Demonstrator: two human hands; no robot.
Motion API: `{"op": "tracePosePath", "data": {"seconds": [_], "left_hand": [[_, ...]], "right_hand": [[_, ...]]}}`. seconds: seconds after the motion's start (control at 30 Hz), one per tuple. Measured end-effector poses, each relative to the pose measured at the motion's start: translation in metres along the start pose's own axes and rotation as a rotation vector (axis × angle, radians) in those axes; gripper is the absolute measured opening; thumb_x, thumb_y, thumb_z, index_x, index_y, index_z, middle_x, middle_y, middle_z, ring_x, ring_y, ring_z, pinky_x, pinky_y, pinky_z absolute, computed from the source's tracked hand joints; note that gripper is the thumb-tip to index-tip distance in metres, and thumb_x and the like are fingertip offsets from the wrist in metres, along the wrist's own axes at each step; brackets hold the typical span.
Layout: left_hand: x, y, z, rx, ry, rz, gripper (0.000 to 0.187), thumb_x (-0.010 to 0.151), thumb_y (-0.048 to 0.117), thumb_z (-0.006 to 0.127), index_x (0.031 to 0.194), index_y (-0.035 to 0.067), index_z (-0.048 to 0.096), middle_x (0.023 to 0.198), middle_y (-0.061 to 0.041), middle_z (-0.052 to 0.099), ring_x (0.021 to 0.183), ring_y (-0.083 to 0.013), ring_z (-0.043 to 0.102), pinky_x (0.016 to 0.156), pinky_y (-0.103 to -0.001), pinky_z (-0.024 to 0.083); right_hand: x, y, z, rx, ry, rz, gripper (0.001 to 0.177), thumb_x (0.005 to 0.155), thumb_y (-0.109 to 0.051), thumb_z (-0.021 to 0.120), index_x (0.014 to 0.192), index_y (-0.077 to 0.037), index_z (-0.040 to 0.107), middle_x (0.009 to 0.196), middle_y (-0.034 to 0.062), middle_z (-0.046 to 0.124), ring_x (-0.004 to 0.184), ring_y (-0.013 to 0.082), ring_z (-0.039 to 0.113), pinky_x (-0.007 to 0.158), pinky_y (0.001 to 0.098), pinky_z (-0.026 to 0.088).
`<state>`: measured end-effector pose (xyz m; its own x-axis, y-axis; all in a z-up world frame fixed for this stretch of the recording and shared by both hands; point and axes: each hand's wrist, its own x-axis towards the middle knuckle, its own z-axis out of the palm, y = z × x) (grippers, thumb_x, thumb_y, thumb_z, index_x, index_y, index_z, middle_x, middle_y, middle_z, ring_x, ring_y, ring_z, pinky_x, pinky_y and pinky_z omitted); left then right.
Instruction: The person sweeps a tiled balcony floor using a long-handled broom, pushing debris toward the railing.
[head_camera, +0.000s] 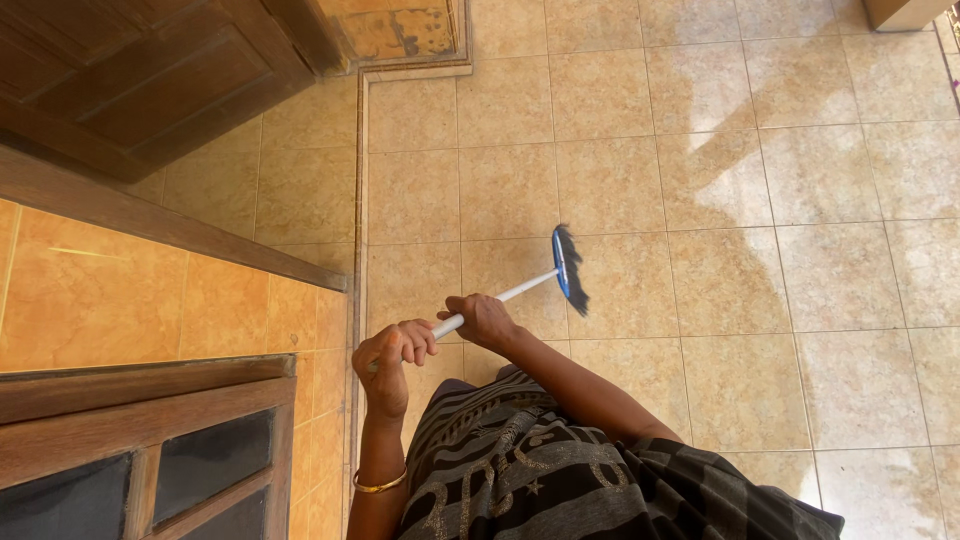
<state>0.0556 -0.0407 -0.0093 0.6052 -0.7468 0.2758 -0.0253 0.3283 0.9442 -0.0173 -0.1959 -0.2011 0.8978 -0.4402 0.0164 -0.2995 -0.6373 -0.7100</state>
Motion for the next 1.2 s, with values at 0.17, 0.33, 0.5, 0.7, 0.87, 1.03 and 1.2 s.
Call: {"op": "tracePosePath", "data": {"seconds": [0.17, 0.33, 0.5, 0.7, 0.87, 1.03, 1.2], "left_hand": [[0.033, 0.055, -0.004, 0.200, -0.005, 0.226, 0.039, 0.106, 0.021, 0.056, 0.070, 0.005, 0.051, 0.066, -0.006, 0.052, 0.065, -0.0185, 0.058, 0.084, -0.042, 0.057], [0.068, -0.004, -0.022, 0.468, -0.023, 0.165, 0.036, 0.100, 0.019, 0.063, 0.070, 0.004, 0.050, 0.064, -0.008, 0.050, 0.059, -0.0195, 0.049, 0.060, -0.037, 0.041], [0.112, -0.103, -0.046, 0.590, -0.183, 0.054, 0.040, 0.095, 0.023, 0.068, 0.065, 0.006, 0.047, 0.059, -0.008, 0.049, 0.058, -0.0237, 0.047, 0.059, -0.039, 0.039], [0.179, -0.137, -0.096, 0.177, -0.221, -0.081, 0.030, 0.101, 0.017, 0.064, 0.079, 0.001, 0.053, 0.071, -0.009, 0.055, 0.064, -0.0196, 0.052, 0.096, -0.040, 0.053], [0.227, -0.097, -0.127, 0.077, -0.132, -0.218, 0.028, 0.100, 0.017, 0.059, 0.077, 0.001, 0.058, 0.072, -0.008, 0.058, 0.069, -0.0193, 0.058, 0.081, -0.038, 0.053], [0.275, -0.014, -0.148, -0.034, -0.052, 0.083, 0.043, 0.110, 0.030, 0.047, 0.077, 0.003, 0.053, 0.074, -0.008, 0.057, 0.072, -0.0208, 0.059, 0.097, -0.047, 0.055], [0.295, 0.034, -0.137, 0.118, 0.046, 0.262, 0.034, 0.107, 0.021, 0.056, 0.079, 0.002, 0.053, 0.072, -0.009, 0.054, 0.070, -0.0204, 0.057, 0.087, -0.044, 0.056]], "right_hand": [[0.043, -0.070, -0.017, 0.169, 0.023, -0.192, 0.041, 0.093, -0.034, 0.078, 0.072, -0.005, 0.056, 0.060, 0.0142, 0.062, 0.054, 0.0337, 0.063, 0.051, 0.0438, 0.047], [0.103, -0.040, 0.018, 0.309, -0.157, -0.284, 0.028, 0.086, -0.023, 0.076, 0.081, -0.007, 0.054, 0.071, 0.0082, 0.064, 0.060, 0.0234, 0.063, 0.050, 0.0398, 0.046], [0.170, 0.046, 0.057, 0.127, -0.321, -0.037, 0.044, 0.100, -0.027, 0.078, 0.077, -0.006, 0.047, 0.069, 0.0087, 0.055, 0.062, 0.0268, 0.055, 0.053, 0.0409, 0.039], [0.214, 0.078, 0.044, 0.089, -0.226, 0.088, 0.036, 0.098, -0.035, 0.073, 0.082, -0.007, 0.056, 0.075, 0.0114, 0.065, 0.077, 0.0357, 0.066, 0.061, 0.0470, 0.046], [0.260, 0.033, 0.022, 0.012, -0.176, 0.223, 0.032, 0.091, -0.037, 0.074, 0.080, -0.010, 0.062, 0.071, 0.0142, 0.070, 0.071, 0.0387, 0.069, 0.062, 0.0484, 0.051], [0.301, -0.044, -0.005, 0.043, -0.105, 0.065, 0.019, 0.090, -0.025, 0.073, 0.082, -0.011, 0.063, 0.068, 0.0134, 0.069, 0.066, 0.0386, 0.069, 0.059, 0.0478, 0.050], [0.335, -0.094, -0.027, 0.249, -0.094, -0.194, 0.019, 0.084, -0.018, 0.072, 0.086, -0.007, 0.057, 0.073, 0.0145, 0.068, 0.069, 0.0374, 0.069, 0.062, 0.0465, 0.051]]}}
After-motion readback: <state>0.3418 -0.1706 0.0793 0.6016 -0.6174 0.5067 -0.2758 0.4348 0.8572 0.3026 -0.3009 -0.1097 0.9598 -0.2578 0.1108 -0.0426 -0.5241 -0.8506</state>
